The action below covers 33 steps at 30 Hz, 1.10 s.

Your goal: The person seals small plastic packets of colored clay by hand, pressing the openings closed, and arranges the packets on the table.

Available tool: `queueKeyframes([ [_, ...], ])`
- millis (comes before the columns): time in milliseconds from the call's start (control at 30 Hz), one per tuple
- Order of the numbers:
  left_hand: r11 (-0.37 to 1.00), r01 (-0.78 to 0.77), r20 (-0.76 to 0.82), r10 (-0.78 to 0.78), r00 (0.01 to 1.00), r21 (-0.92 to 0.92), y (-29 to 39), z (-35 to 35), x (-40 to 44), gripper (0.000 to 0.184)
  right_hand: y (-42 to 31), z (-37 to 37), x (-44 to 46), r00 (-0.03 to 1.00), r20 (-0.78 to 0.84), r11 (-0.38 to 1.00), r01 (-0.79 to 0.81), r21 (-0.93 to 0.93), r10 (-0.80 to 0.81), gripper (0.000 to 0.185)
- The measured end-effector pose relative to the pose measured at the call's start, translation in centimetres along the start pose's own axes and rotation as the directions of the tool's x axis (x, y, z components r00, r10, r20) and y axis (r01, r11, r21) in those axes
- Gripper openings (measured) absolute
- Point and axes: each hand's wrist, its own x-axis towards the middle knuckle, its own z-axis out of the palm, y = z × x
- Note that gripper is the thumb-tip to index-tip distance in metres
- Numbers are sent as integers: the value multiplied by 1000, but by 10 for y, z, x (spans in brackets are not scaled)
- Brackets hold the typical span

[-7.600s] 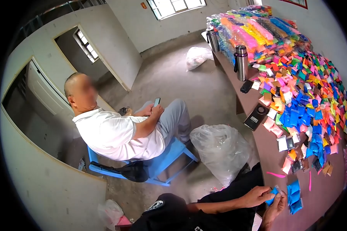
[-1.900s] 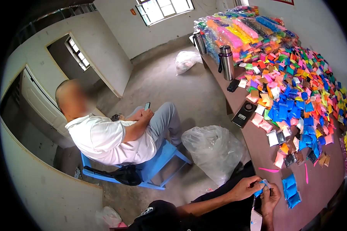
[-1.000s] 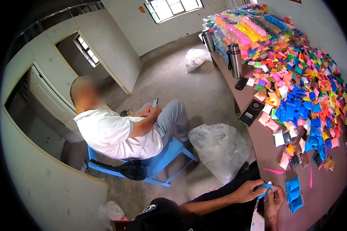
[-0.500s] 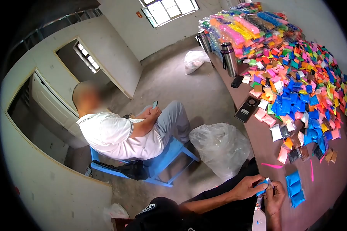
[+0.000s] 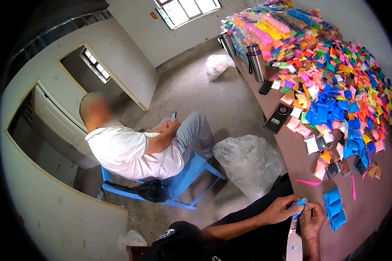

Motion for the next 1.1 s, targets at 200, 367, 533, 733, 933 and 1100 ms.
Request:
queueKeyframes([
  [200, 979, -51, 66, 39, 997, 196, -21, -11, 2, 25, -28, 11, 1, 998, 24, 994, 68, -81, -67, 4],
  [367, 973, 72, 101, -96, 990, 220, -7, -14, -1, 18, -21, -3, 3, 993, 116, 991, 19, -134, -3, 6],
  [533, 985, 146, 101, -137, 985, -93, -10, -3, -1, 23, -19, -1, 3, 998, 56, 998, -41, 51, 38, 6],
  [733, 986, 151, 82, -156, 984, 69, -2, -10, 3, 18, -32, -1, 6, 996, 31, 996, -81, -28, 82, 13],
  [933, 953, 256, 86, -245, 966, -161, 5, 2, 4, 27, -21, -8, 5, 999, 39, 981, 33, -193, -26, 15],
  [1100, 945, 266, 62, -259, 964, -190, -9, 4, 5, 25, -19, -6, 7, 999, -13, 994, 39, -106, -40, 14],
])
